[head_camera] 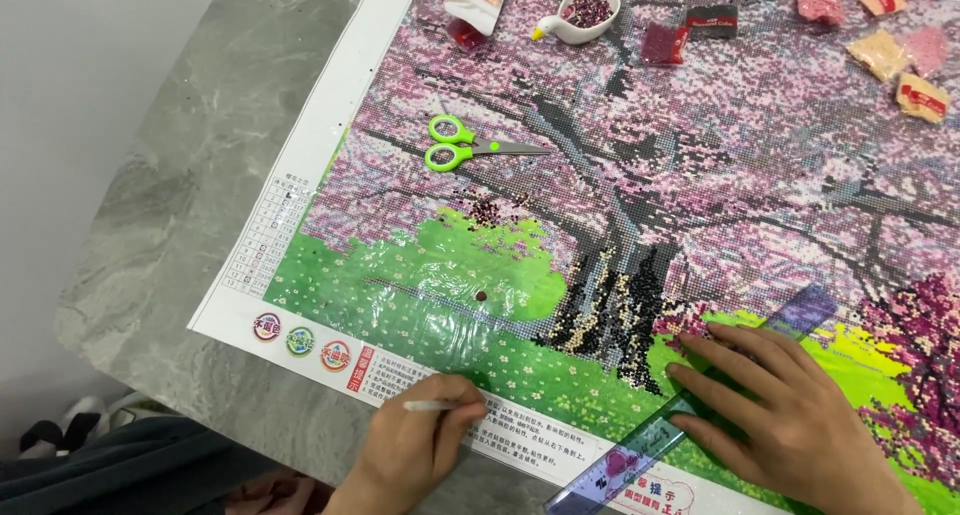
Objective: The person is working on a diamond painting, placing small resin beads onto a sticky canvas using an applicator pen and a ruler to ensure straight lines.
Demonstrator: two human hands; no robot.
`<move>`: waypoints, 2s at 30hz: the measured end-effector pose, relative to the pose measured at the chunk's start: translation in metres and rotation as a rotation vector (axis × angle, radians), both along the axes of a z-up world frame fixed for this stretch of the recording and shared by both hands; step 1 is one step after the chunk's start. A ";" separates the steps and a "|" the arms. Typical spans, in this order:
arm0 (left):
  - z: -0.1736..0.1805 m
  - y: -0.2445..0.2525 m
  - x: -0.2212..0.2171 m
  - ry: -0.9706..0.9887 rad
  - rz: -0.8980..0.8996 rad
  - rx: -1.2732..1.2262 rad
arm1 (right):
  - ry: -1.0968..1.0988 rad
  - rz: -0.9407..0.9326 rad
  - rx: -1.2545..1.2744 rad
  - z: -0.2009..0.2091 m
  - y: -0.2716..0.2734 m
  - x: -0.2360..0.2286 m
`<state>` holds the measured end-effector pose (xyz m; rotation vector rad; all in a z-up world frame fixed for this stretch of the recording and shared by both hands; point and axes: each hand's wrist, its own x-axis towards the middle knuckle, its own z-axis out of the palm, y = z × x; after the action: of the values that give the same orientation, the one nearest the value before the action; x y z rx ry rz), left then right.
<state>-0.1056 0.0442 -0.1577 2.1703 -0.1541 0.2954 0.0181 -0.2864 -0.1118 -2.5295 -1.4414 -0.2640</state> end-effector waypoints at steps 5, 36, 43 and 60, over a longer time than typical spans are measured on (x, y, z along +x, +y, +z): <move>-0.008 0.003 -0.001 0.154 0.058 0.058 | -0.017 0.010 0.035 -0.002 0.000 0.000; 0.021 -0.023 0.014 0.227 0.084 -0.542 | -0.048 0.001 -0.124 0.000 0.032 -0.022; 0.021 -0.022 0.014 0.252 0.098 -0.544 | -0.008 0.060 -0.111 0.005 0.033 -0.024; 0.050 -0.057 0.034 0.105 -0.131 -0.935 | 0.852 -0.081 1.382 -0.001 0.018 -0.034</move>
<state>-0.0714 -0.0128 -0.1079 1.2380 -0.0727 0.1315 -0.0160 -0.2683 -0.1124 -1.2402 -0.4500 -0.0880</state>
